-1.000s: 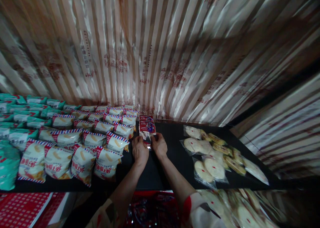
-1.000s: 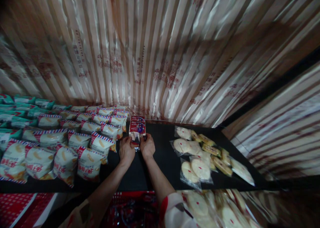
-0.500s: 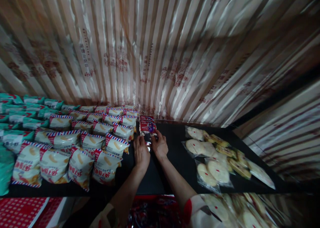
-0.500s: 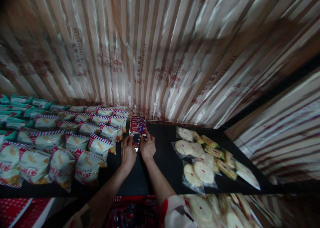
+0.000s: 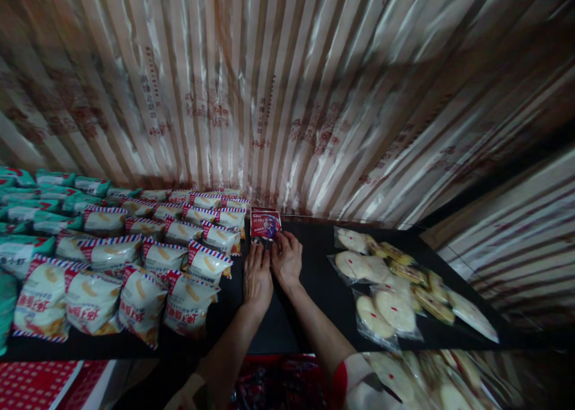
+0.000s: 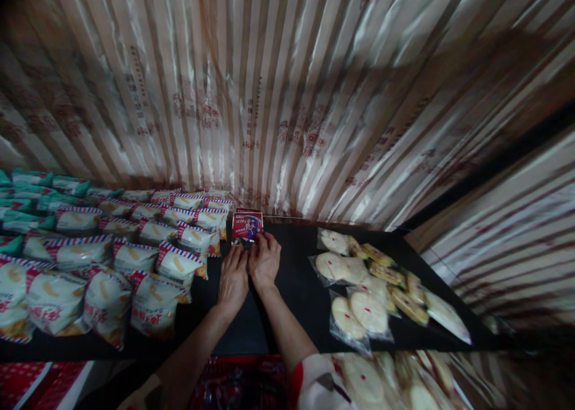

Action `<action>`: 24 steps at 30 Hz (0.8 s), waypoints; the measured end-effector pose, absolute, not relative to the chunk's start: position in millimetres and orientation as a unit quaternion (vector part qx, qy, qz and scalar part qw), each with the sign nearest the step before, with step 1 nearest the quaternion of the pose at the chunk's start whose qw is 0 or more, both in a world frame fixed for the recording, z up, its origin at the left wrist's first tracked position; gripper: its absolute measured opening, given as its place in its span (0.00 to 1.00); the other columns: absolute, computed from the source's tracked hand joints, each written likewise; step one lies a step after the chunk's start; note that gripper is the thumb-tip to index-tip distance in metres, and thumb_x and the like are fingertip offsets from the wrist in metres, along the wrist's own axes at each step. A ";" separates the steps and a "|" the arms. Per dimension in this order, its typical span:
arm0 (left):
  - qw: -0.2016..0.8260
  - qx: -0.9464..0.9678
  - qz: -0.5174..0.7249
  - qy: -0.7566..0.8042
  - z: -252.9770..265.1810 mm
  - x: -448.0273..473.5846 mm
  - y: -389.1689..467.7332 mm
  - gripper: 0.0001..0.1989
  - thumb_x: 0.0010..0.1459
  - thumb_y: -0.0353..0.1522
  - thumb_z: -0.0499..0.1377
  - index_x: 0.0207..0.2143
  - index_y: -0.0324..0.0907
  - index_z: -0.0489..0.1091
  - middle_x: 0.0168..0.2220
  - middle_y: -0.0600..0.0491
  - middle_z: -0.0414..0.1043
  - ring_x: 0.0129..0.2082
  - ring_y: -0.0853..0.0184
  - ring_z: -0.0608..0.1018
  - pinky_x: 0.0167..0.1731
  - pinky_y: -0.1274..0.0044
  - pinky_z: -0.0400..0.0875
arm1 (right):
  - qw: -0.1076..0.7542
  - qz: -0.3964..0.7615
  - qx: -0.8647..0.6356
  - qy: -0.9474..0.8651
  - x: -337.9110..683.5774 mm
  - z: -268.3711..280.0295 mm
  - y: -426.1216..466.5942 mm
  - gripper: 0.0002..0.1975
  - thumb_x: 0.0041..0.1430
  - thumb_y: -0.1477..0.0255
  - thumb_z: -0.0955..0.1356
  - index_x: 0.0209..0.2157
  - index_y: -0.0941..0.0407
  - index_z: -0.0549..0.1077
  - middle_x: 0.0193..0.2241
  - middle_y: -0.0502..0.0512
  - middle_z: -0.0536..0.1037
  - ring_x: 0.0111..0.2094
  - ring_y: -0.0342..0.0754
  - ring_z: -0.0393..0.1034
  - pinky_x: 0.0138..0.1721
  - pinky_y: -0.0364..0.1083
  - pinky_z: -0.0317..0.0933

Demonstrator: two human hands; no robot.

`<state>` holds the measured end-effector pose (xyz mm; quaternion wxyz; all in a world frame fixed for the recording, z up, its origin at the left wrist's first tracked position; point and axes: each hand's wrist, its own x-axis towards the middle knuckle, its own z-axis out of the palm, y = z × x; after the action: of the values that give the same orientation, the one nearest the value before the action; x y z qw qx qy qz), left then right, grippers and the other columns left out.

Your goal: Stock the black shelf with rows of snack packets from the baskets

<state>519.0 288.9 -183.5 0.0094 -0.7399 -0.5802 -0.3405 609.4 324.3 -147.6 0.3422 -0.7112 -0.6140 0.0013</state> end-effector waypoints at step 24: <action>-0.019 -0.741 -0.347 -0.574 -182.1 519.8 287.2 0.20 0.60 0.25 0.45 0.52 0.33 0.64 0.55 0.40 0.65 0.60 0.57 0.62 0.57 0.63 0.61 | 0.097 0.086 -0.670 -0.731 607.8 -133.5 371.2 0.28 0.64 0.57 0.55 0.62 0.53 0.55 0.65 0.59 0.45 0.66 0.54 0.34 0.61 0.55 0.40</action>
<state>519.8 287.2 -182.1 -0.0188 -0.7411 -0.5743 -0.3474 607.8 371.2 -133.5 0.0973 -0.6697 -0.7311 0.0864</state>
